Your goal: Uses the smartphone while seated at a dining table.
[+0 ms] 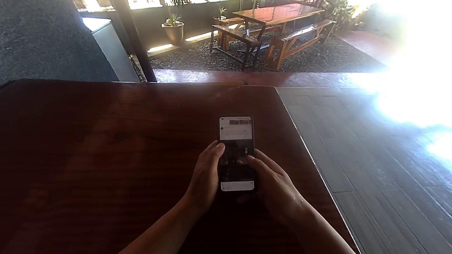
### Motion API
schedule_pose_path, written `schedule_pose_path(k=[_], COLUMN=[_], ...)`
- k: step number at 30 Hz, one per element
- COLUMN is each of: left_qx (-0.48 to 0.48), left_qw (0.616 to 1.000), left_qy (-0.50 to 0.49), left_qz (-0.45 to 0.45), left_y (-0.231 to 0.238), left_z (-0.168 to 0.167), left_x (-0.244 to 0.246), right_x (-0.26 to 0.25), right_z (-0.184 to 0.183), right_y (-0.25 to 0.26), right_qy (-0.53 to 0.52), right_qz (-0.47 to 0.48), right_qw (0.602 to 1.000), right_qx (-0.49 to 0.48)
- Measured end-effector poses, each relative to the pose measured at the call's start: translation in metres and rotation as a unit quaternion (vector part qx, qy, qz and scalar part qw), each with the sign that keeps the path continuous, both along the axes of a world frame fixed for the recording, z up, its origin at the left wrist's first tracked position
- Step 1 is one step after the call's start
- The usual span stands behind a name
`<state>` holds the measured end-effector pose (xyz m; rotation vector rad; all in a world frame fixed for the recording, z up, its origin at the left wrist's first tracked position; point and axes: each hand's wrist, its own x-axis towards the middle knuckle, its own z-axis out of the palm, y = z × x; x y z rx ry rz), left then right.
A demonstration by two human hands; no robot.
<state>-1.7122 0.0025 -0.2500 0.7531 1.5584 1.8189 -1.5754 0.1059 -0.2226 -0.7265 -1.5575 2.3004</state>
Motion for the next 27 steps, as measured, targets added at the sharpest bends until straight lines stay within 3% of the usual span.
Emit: schedule_pose_path(k=[27], left_qx=[-0.001], left_qw=[1.000], left_qy=[-0.013], left_qz=[0.005], left_y=[0.0006], left_z=[0.0021], left_x=[0.0005], right_x=[-0.0001], right_z=[0.0021], right_y=[-0.0006], right_qy=[0.000], right_qz=[-0.002], right_qw=[1.000], right_qx=[-0.001])
